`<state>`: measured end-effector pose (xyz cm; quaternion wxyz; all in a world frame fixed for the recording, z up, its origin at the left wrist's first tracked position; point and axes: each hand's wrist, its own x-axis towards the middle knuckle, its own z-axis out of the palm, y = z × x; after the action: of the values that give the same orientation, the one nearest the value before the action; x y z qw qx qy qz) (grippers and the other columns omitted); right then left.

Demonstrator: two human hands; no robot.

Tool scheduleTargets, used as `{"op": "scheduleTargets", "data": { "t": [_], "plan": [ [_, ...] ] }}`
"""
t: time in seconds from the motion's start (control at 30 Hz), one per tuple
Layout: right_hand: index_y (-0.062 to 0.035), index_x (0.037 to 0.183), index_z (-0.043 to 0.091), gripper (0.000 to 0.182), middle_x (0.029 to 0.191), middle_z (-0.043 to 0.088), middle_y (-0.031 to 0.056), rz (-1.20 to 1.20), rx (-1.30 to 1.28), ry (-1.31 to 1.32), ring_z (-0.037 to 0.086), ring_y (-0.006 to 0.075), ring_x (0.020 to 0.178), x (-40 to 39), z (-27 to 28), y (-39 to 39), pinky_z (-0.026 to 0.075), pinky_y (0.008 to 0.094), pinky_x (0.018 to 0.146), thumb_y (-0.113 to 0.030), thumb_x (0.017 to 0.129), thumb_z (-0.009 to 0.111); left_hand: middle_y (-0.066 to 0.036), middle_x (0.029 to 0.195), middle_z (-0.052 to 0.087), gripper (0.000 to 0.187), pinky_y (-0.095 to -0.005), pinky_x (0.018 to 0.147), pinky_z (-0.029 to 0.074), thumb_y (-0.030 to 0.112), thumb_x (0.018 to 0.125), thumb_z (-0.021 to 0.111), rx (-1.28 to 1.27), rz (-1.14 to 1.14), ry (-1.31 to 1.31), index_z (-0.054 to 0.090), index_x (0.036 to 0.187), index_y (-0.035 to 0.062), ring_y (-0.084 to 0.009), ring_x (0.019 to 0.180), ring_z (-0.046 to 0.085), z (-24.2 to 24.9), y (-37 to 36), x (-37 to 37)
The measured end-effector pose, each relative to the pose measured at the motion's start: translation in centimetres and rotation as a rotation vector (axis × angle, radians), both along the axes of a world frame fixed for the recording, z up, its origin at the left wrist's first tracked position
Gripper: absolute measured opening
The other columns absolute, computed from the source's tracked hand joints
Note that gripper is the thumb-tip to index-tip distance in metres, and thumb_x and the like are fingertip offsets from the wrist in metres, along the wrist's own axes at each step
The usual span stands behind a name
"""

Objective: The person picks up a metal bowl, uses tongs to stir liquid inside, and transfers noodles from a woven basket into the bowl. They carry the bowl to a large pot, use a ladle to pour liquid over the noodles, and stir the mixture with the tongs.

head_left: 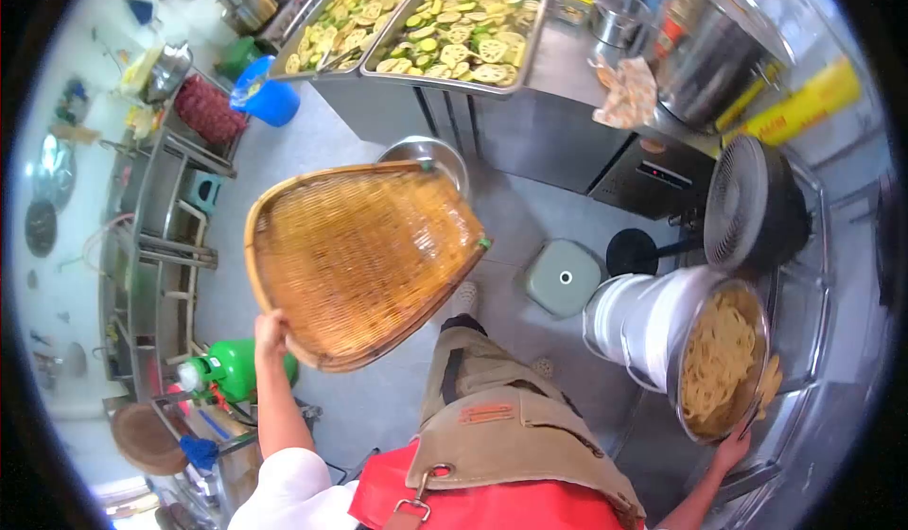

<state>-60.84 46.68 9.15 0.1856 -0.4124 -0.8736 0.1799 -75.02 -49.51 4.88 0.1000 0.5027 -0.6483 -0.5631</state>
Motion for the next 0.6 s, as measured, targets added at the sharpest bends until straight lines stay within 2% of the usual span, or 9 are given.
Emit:
{"op": "scheduleTargets", "data": {
  "t": [0.07,0.13,0.23,0.3,0.33,0.37,0.43,0.53,0.6],
  "plan": [
    [0.0077,0.112,0.059,0.056,0.101,0.064,0.0253,-0.16,0.034,-0.162,0.058,0.0422,0.086,1.0,-0.1,1.5,0.045,0.0458,0.08,-0.044,0.097,0.046,0.001,0.046,0.041,0.012,-0.0299,0.038,0.019,0.003,0.065,0.059,0.09,-0.031,0.022,0.053,0.055,0.0035,-0.0097,0.038,0.031,-4.0,-0.8,-6.3],
    [0.0095,0.11,0.059,0.062,0.099,0.063,0.0272,-0.364,0.098,-0.318,0.058,0.0438,0.083,0.4,1.6,0.3,0.045,0.0475,0.078,-0.049,0.096,0.044,-0.002,0.057,0.048,0.007,-0.03,0.043,0.027,0.006,0.066,0.057,0.16,-0.176,-0.073,0.058,0.07,-0.0006,-0.0116,0.046,0.037,-7.1,-2.1,-12.4],
    [0.0112,0.105,0.059,0.067,0.097,0.064,0.0267,-0.371,0.204,-0.417,0.06,0.0397,0.078,0.9,2.5,0.2,0.047,0.049,0.072,-0.053,0.095,0.043,-0.005,0.064,0.052,0.016,-0.0321,0.046,0.036,0.001,0.067,0.058,0.29,-0.166,-0.035,0.059,0.081,-0.0053,-0.0158,0.051,0.046,-11.6,-3.4,-20.8],
    [0.006,0.091,0.06,0.063,0.081,0.062,0.019,-0.452,0.014,-0.187,0.059,0.03,0.062,3.6,0.5,3.7,0.045,0.0402,0.051,-0.056,0.093,0.046,-0.007,0.071,0.055,0.023,-0.0341,0.052,0.043,0.0,0.067,0.057,0.381,-0.173,0.01,0.058,0.089,-0.007,-0.0192,0.058,0.051,-14.5,-4.5,-25.3],
    [0.0033,0.084,0.06,0.062,0.072,0.061,0.0151,-0.492,-0.087,-0.071,0.058,0.0251,0.054,2.9,0.6,2.2,0.044,0.0358,0.041,-0.057,0.092,0.047,-0.008,0.072,0.055,0.023,-0.0349,0.053,0.045,0.001,0.067,0.057,0.374,-0.213,-0.03,0.058,0.089,-0.007,-0.0204,0.059,0.051,-16.0,-5.4,-26.9],
    [0.0094,0.104,0.061,0.059,0.099,0.064,0.0205,-0.601,-0.232,-0.025,0.062,0.0335,0.08,2.5,1.4,1.0,0.052,0.0438,0.063,-0.047,0.094,0.05,-0.009,0.074,0.056,0.023,-0.0357,0.054,0.046,0.001,0.067,0.057,0.364,-0.257,-0.071,0.058,0.089,-0.0071,-0.0216,0.06,0.052,-17.4,-6.5,-28.4],
    [0.0096,0.105,0.061,0.054,0.104,0.063,0.0202,-0.637,-0.257,-0.056,0.061,0.0333,0.083,2.9,1.4,0.7,0.052,0.0437,0.065,-0.043,0.093,0.053,-0.009,0.074,0.056,0.023,-0.0377,0.053,0.046,0.003,0.068,0.058,0.362,-0.308,-0.157,0.058,0.089,-0.0069,-0.0233,0.06,0.052,-20.2,-8.9,-30.9],
    [0.0079,0.109,0.06,0.049,0.105,0.064,0.0194,-0.683,-0.289,-0.076,0.062,0.032,0.085,2.8,1.5,-0.7,0.053,0.0429,0.068,-0.038,0.092,0.056,-0.009,0.07,0.055,0.021,-0.0372,0.052,0.045,0.005,0.069,0.059,0.408,-0.238,-0.208,0.059,0.088,-0.0041,-0.0235,0.059,0.052,-24.0,-11.8,-33.6],
    [0.0061,0.112,0.059,0.047,0.104,0.064,0.0187,-0.688,-0.308,-0.062,0.062,0.0307,0.086,1.6,1.6,-2.9,0.053,0.0421,0.068,-0.035,0.091,0.057,-0.011,0.072,0.06,0.026,-0.0399,0.058,0.048,0.012,0.071,0.062,0.217,-0.259,-0.247,0.062,0.09,-0.0051,-0.0245,0.066,0.058,-27.7,-14.3,-34.8]
  ]
}}
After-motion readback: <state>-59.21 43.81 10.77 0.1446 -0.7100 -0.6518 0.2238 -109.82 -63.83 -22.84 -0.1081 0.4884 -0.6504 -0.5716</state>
